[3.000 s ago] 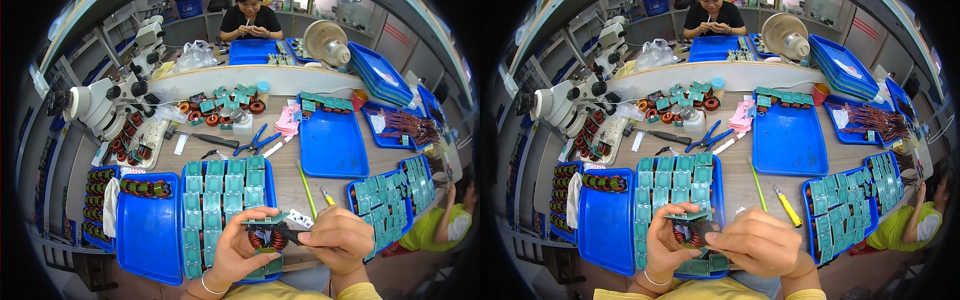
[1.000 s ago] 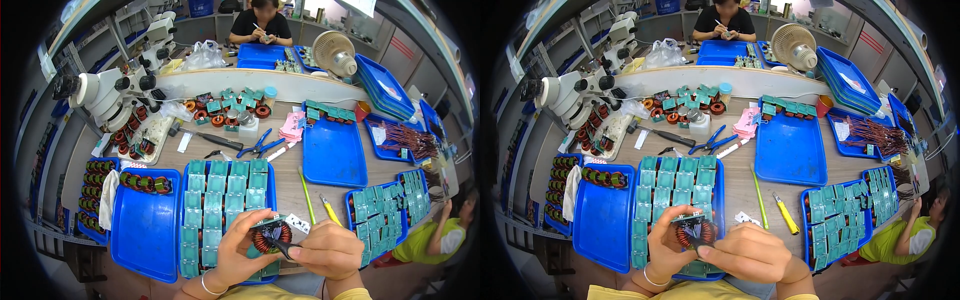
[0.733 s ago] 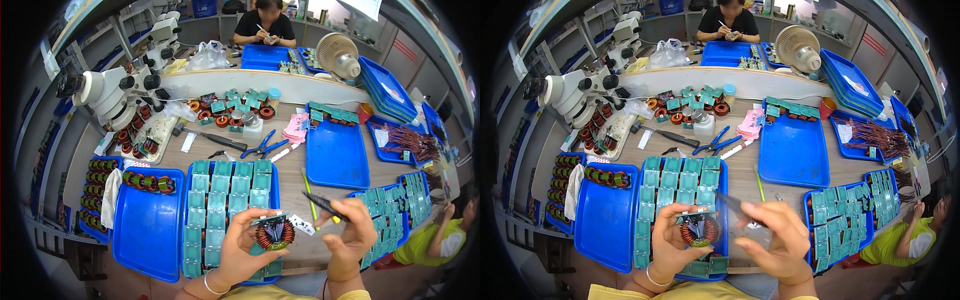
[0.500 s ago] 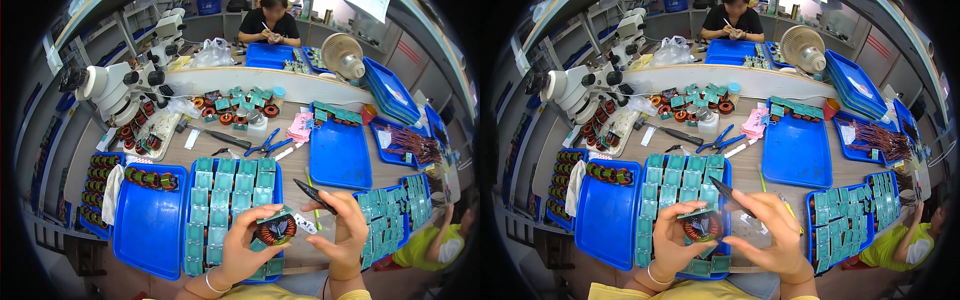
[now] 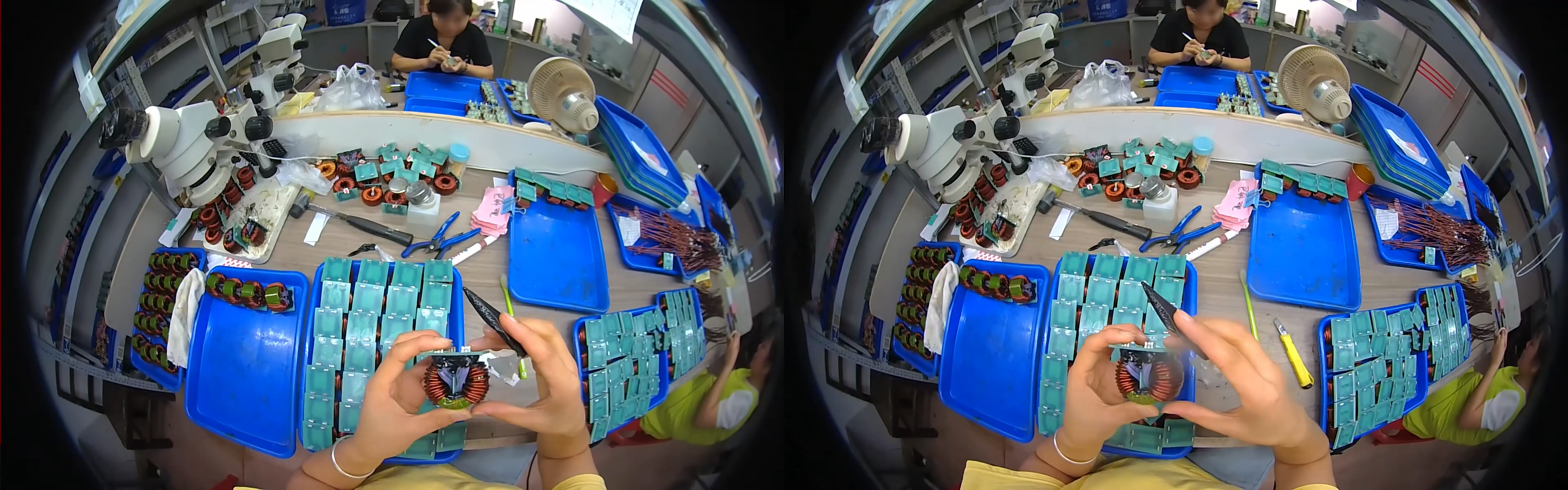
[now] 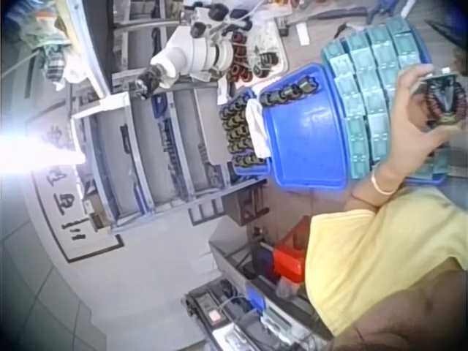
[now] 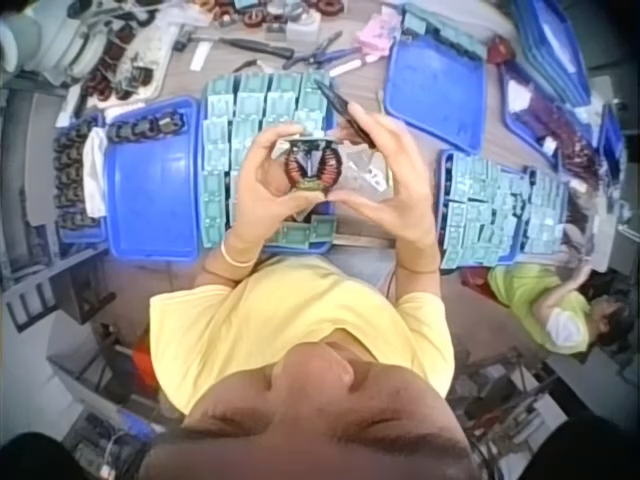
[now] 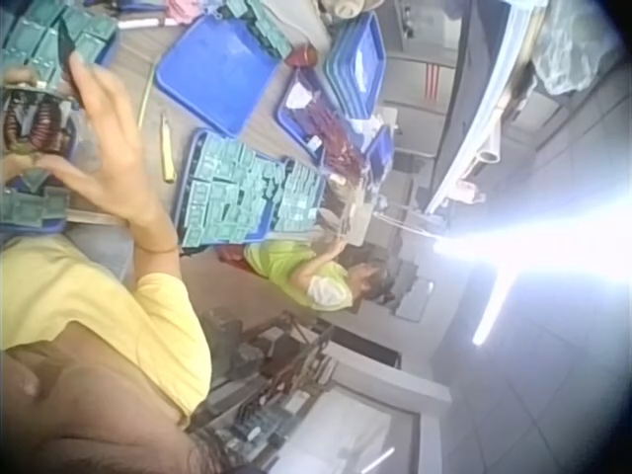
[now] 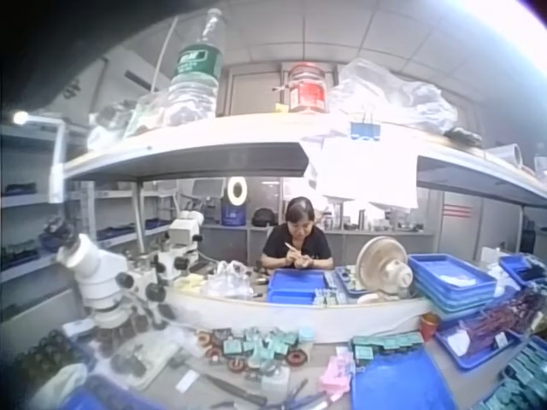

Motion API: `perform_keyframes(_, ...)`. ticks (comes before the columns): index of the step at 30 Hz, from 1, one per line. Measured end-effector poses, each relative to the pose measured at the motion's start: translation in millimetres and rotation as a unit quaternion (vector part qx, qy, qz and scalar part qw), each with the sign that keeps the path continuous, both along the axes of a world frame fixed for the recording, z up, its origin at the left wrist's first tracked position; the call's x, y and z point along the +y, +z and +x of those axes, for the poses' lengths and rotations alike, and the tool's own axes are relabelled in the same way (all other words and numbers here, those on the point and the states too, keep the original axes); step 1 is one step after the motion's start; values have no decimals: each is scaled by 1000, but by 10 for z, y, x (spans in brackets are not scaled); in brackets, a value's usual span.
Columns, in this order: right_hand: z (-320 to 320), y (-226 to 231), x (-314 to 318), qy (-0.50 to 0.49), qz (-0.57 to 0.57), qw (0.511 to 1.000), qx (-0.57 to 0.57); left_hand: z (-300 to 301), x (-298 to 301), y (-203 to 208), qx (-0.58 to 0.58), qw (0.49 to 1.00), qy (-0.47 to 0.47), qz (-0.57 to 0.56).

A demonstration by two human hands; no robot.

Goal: Marking and inspecting small toroidal electronic components at a factory workbench.

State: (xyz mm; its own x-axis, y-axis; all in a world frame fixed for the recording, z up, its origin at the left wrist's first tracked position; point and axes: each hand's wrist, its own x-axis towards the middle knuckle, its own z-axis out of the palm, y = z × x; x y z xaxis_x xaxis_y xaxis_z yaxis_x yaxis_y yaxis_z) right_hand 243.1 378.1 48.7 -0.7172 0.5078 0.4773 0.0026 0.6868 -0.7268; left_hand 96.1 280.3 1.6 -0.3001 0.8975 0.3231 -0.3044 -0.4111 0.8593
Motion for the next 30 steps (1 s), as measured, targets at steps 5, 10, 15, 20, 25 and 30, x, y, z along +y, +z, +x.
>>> perform_keyframes(5,6,-46,-29,-7,45,998,35,-12,-17,-36,-82,996,-40,-17)
perform_keyframes(10,65,-53,-24,-11,69,996,56,2,21,-48,5,1000,-30,-7)
perform_keyframes(15,72,-42,-38,-11,80,994,67,6,18,-15,11,999,-44,-7)
perform_keyframes(20,81,50,-32,-28,103,992,60,35,13,-6,-11,998,-43,-40)
perform_keyframes(25,56,56,9,10,66,998,22,-8,-18,-15,152,986,-18,-73)
perform_keyframes(30,70,110,66,-22,45,999,3,25,7,-86,142,989,0,-33)
